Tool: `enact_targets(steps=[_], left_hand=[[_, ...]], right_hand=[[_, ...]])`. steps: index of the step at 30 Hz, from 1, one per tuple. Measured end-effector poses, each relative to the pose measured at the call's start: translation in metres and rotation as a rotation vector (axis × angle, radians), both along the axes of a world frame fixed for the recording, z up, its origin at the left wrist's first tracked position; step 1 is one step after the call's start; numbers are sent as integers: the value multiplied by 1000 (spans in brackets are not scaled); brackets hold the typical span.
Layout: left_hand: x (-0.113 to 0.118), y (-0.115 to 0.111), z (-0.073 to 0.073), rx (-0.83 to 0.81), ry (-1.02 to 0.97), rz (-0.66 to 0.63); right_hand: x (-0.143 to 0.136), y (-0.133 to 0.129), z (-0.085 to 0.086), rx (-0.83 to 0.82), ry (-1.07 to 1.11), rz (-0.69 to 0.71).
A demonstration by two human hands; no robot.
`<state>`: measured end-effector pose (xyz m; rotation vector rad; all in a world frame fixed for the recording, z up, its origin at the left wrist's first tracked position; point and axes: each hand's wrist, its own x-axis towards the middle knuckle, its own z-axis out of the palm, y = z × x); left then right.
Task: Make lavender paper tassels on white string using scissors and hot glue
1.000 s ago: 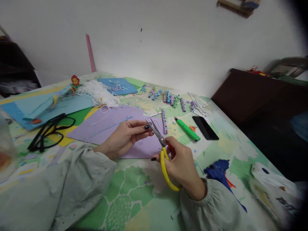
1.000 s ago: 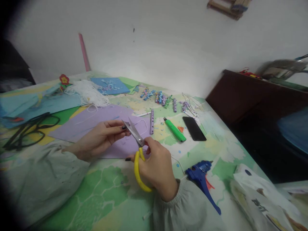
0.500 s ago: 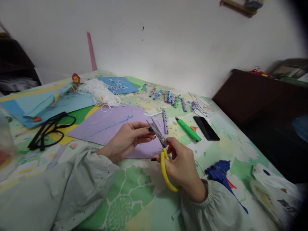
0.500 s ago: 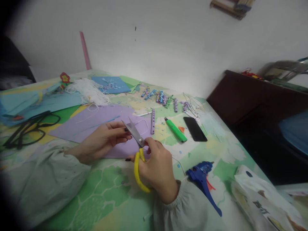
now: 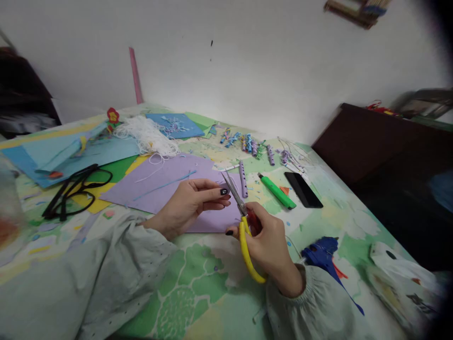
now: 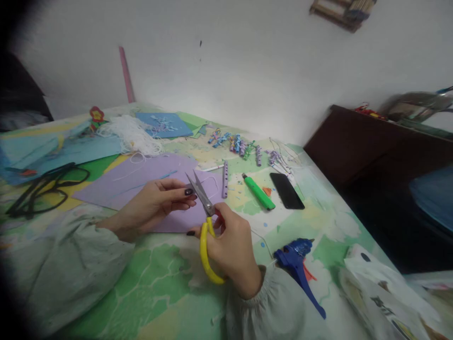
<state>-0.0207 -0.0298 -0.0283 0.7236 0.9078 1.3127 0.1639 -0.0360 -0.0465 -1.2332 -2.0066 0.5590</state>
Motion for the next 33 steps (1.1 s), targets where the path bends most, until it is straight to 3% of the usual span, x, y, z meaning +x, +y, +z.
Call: enact_targets(steps=[33], left_hand=[[3,2,-4,-34,-36,13]], right_hand=[[2,-2,-2,96,-73,-6]])
